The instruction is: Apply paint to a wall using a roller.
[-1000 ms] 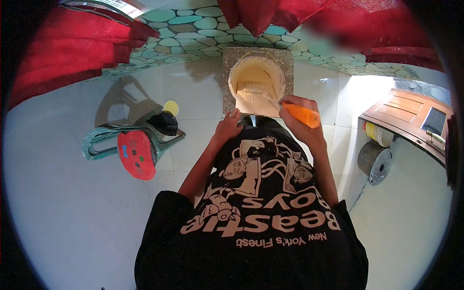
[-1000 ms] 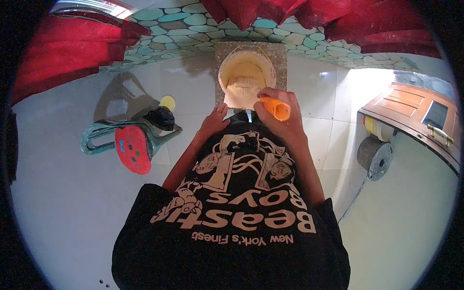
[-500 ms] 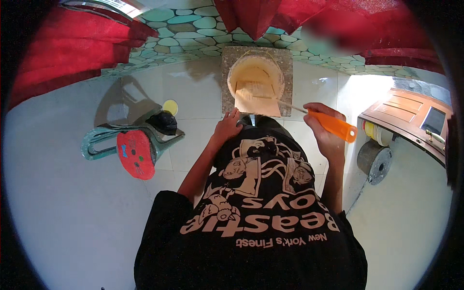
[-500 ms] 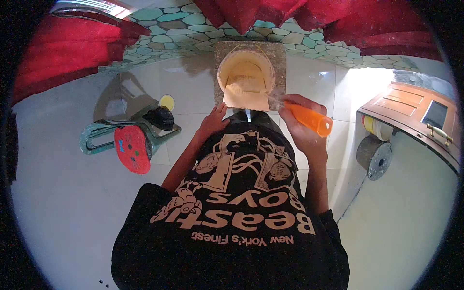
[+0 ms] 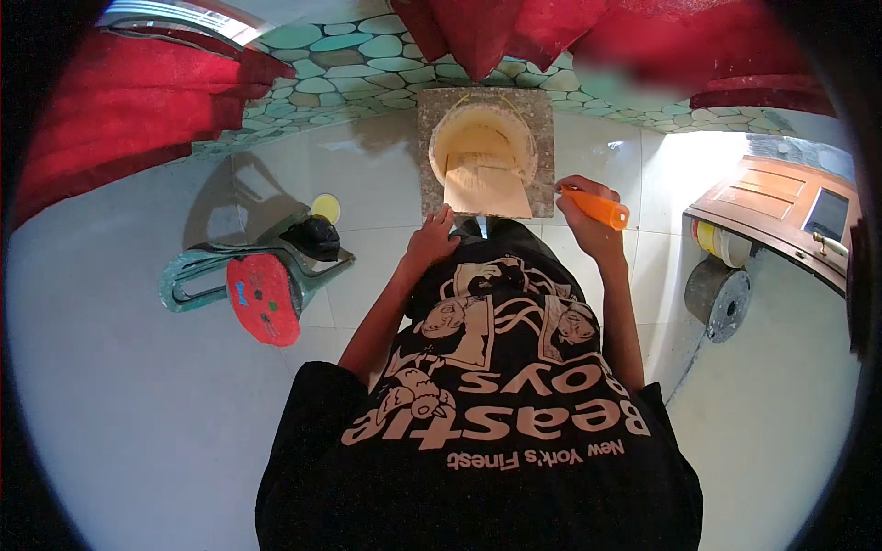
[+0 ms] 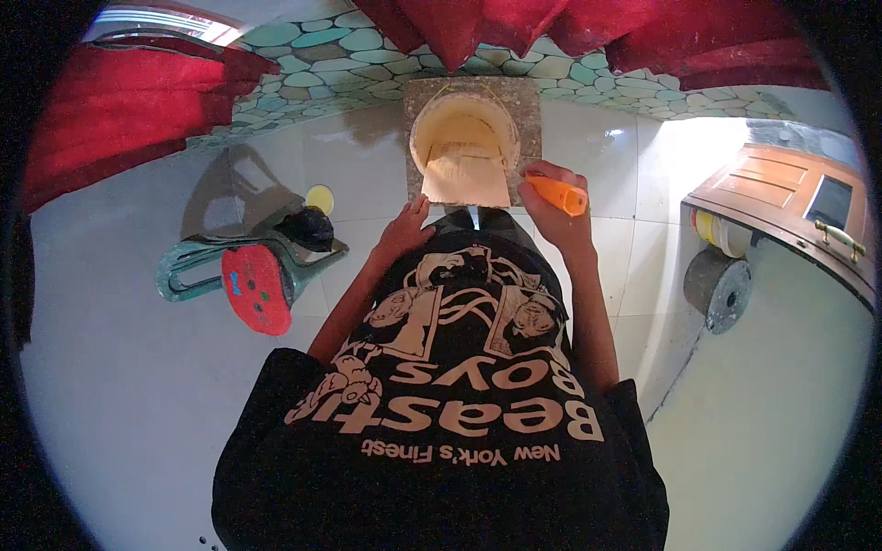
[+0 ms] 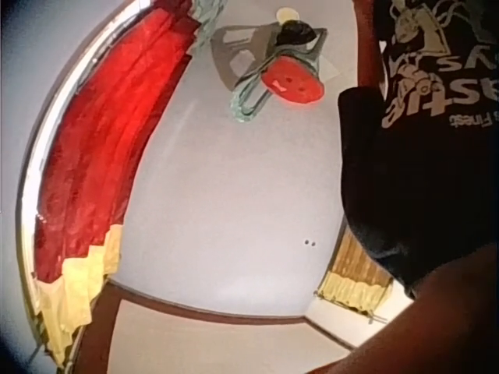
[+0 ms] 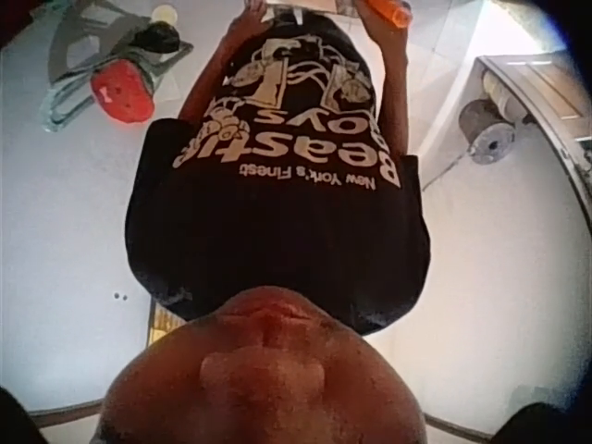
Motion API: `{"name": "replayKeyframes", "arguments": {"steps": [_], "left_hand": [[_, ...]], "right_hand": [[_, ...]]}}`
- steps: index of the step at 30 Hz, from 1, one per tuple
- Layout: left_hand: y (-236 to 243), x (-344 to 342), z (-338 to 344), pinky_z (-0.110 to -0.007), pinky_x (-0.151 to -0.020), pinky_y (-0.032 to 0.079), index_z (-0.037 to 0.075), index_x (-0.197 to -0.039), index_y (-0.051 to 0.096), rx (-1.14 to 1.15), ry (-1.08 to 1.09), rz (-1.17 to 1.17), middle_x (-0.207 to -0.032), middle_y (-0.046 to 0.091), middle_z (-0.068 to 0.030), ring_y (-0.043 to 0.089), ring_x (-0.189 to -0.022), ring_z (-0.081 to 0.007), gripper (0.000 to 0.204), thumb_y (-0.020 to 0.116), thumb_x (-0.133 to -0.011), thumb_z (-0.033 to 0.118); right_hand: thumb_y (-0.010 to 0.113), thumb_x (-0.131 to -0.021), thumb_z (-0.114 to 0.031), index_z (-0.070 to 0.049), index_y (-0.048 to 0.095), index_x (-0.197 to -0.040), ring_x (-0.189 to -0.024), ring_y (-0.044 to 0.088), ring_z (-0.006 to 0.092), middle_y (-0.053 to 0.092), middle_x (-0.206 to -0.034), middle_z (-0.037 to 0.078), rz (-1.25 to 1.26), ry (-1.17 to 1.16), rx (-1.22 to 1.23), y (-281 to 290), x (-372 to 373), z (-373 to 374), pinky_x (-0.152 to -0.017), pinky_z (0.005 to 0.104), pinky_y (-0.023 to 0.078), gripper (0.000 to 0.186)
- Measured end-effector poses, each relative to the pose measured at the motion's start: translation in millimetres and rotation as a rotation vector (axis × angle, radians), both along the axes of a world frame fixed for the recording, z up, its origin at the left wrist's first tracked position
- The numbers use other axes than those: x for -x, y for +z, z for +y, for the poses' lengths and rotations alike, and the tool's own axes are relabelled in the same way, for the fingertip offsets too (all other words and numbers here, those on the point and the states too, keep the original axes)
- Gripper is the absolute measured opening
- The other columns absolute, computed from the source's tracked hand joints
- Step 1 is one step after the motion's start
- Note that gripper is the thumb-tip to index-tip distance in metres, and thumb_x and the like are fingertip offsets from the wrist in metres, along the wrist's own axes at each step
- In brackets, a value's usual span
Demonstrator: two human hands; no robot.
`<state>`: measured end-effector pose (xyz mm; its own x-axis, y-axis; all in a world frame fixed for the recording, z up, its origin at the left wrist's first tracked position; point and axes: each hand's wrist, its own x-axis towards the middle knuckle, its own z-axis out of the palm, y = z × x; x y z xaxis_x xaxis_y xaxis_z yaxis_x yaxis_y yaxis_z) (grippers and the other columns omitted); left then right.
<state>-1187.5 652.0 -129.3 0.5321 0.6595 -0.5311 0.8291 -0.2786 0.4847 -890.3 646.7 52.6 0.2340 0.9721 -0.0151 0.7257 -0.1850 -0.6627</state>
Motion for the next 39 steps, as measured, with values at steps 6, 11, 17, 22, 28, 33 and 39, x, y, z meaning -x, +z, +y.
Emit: {"name": "replayKeyframes", "arguments": {"steps": [6, 11, 17, 22, 28, 33, 39], "left_hand": [[-10, 3, -3, -0.046, -0.101, 0.045, 0.0, -0.141, 0.032, 0.024, 0.038, 0.009, -0.151, 0.03, -0.0161, 0.039, -0.131, -0.041, 0.071, 0.061, -0.085, 0.032], [-18, 7, -7, -0.05, -0.094, 0.049, 0.003, -0.139, 0.037, -0.036, 0.061, -0.046, -0.151, 0.032, -0.0104, 0.039, -0.131, -0.0365, 0.068, 0.062, -0.083, 0.032], [-7, 1, -2, -0.046, -0.1, 0.046, -0.001, -0.138, 0.035, -0.003, 0.03, -0.029, -0.15, 0.031, -0.0165, 0.04, -0.129, -0.0382, 0.067, 0.062, -0.085, 0.03], [-25, 7, -6, -0.051, -0.093, 0.05, 0.004, -0.139, 0.037, -0.044, 0.054, -0.049, -0.151, 0.032, -0.0097, 0.042, -0.128, -0.0365, 0.068, 0.061, -0.084, 0.034], [-30, 9, -6, -0.05, -0.093, 0.05, 0.004, -0.139, 0.039, -0.024, 0.04, -0.027, -0.151, 0.032, -0.0095, 0.042, -0.129, -0.0363, 0.067, 0.061, -0.084, 0.034], [-33, 7, -4, -0.05, -0.094, 0.049, 0.004, -0.139, 0.037, -0.062, 0.019, -0.051, -0.151, 0.031, -0.0103, 0.037, -0.133, -0.0394, 0.068, 0.061, -0.084, 0.034], [-37, 13, -11, -0.051, -0.094, 0.049, 0.003, -0.139, 0.037, -0.06, 0.06, -0.106, -0.15, 0.031, -0.0125, 0.036, -0.133, -0.0419, 0.068, 0.063, -0.083, 0.033]], "right_hand": [[0.062, -0.074, -0.013, -0.002, 0.068, -0.088, -0.067, 0.061, 0.018, 0.066, -0.075, 0.01, 0.13, 0.036, 0.086, 35, 4, -4, -0.066, 0.0276, 0.048, 0.019], [0.064, -0.074, -0.014, -0.008, 0.069, -0.087, -0.078, 0.065, 0.0283, 0.069, -0.083, 0.009, 0.295, 0.024, 0.239, 85, 6, -5, -0.08, 0.0352, 0.05, 0.015], [0.061, -0.075, -0.014, -0.004, 0.068, -0.086, -0.071, 0.063, 0.023, 0.067, -0.076, 0.01, 0.134, 0.047, 0.053, -1, 7, 19, -0.069, 0.031, 0.05, 0.017], [0.06, -0.075, -0.015, -0.004, 0.068, -0.087, -0.072, 0.064, 0.0251, 0.068, -0.077, 0.01, 0.102, 0.111, 0.036, 15, 9, 11, -0.071, 0.0321, 0.051, 0.018], [0.061, -0.073, -0.013, -0.002, 0.067, -0.085, -0.069, 0.064, 0.021, 0.067, -0.077, 0.011, 0.091, 0.101, 0.048, 49, 8, 6, -0.067, 0.0284, 0.049, 0.017], [0.065, -0.073, -0.017, -0.001, 0.067, -0.082, -0.064, 0.064, 0.0297, 0.068, -0.075, 0.012, 0.314, 0.053, 0.059, 8, 14, 30, -0.065, 0.0339, 0.052, 0.018], [0.063, -0.076, -0.015, -0.002, 0.07, -0.09, -0.072, 0.066, 0.0207, 0.07, -0.083, 0.011, 0.107, 0.041, 0.002, 36, 21, 12, -0.072, 0.0279, 0.051, 0.02]]}}
